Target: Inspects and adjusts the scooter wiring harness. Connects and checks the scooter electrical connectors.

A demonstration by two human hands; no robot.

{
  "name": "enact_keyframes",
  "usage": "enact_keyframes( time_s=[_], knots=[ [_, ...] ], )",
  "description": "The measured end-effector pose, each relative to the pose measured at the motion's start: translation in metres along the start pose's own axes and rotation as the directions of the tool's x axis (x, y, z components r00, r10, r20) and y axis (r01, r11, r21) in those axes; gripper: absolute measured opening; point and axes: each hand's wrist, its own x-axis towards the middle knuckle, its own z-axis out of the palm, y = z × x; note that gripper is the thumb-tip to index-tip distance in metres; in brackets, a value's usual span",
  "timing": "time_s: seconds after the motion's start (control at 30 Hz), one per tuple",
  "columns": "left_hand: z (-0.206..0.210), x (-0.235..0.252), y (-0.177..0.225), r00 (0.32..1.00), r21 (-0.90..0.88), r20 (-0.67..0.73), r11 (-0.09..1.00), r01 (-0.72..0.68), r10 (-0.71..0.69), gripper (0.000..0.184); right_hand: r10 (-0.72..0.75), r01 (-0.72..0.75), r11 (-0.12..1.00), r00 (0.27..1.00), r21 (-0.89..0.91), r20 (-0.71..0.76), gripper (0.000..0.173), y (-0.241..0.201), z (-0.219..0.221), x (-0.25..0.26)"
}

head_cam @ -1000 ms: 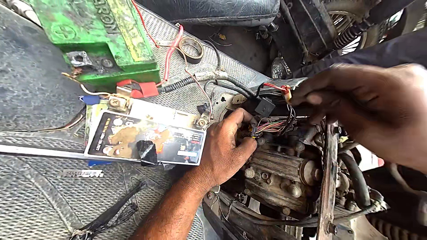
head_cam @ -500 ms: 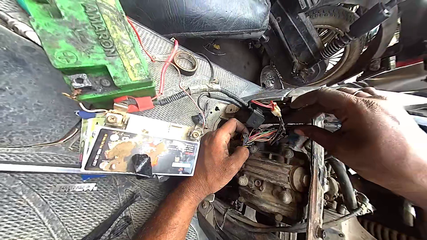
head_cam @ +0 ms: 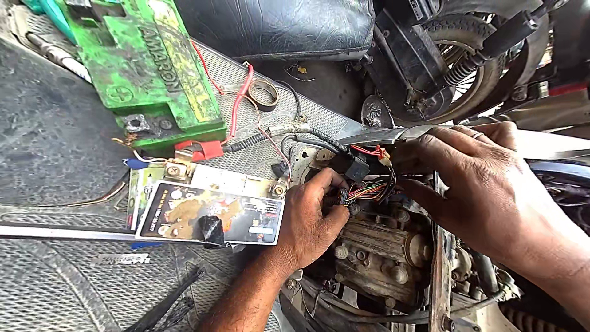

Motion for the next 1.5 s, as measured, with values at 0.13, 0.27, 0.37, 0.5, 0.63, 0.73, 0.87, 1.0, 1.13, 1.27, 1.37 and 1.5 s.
enact_keyframes(
  time_s=[0.13, 0.27, 0.37, 0.5, 0.63, 0.73, 0.87, 1.0, 1.13, 1.27, 1.37, 1.5],
  knots=[
    [-0.001, 0.001, 0.001, 1.000, 0.027, 0.002, 1.000, 0.000, 0.000, 0.024, -0.174, 0.174, 0.985, 0.981, 0.008, 0.086, 0.029, 0.002, -0.002, 0.000],
    [-0.001, 0.000, 0.002, 1.000, 0.041, -0.004, 0.999, -0.010, 0.010, 0.024, -0.190, 0.193, 0.981, 0.974, -0.014, 0.121, 0.026, 0.014, 0.001, 0.002],
    [0.000, 0.000, 0.002, 1.000, 0.035, -0.008, 0.999, -0.018, 0.018, 0.024, -0.181, 0.180, 0.983, 0.977, 0.024, 0.113, 0.027, 0.023, 0.002, 0.003],
    [0.000, 0.000, 0.002, 1.000, 0.011, -0.003, 0.999, -0.030, 0.030, 0.024, -0.213, 0.211, 0.977, 0.971, 0.030, 0.106, 0.027, 0.026, 0.004, 0.005],
    [0.001, 0.000, 0.001, 0.998, 0.092, -0.017, 0.994, -0.056, 0.058, 0.025, -0.197, 0.190, 0.972, 0.980, 0.139, 0.041, 0.024, 0.030, 0.005, 0.006],
    [0.008, -0.002, 0.001, 0.981, 0.308, -0.091, 0.942, -0.136, 0.172, 0.029, -0.120, 0.124, 0.968, 0.992, 0.216, -0.031, 0.020, 0.027, 0.005, 0.003],
    [0.020, -0.008, 0.007, 0.904, 0.481, -0.217, 0.846, -0.229, 0.368, 0.036, -0.022, 0.054, 0.972, 0.990, 0.230, -0.140, 0.019, 0.019, 0.009, -0.007],
    [0.031, -0.003, 0.027, 0.884, 0.384, -0.299, 0.893, -0.233, 0.359, 0.022, 0.074, -0.012, 0.959, 0.975, 0.282, -0.208, 0.019, 0.006, 0.014, -0.021],
    [0.040, -0.001, 0.031, 0.963, 0.241, -0.198, 0.961, -0.134, 0.184, 0.018, 0.247, -0.147, 0.838, 0.961, 0.525, -0.125, 0.019, -0.010, 0.017, -0.026],
    [0.035, -0.003, 0.026, 0.974, 0.095, -0.159, 0.984, -0.149, 0.162, 0.018, 0.366, -0.233, 0.705, 0.929, 0.670, -0.062, 0.022, -0.013, 0.020, -0.026],
    [0.023, -0.001, 0.019, 0.978, 0.006, -0.112, 0.984, -0.177, 0.177, 0.019, 0.381, -0.244, 0.777, 0.916, 0.580, -0.125, 0.017, -0.009, 0.020, -0.027],
    [0.009, 0.001, 0.015, 0.990, -0.144, 0.022, 0.980, -0.134, 0.139, 0.024, 0.280, -0.211, 0.930, 0.937, 0.303, -0.207, 0.017, -0.008, 0.018, -0.027]
  ],
)
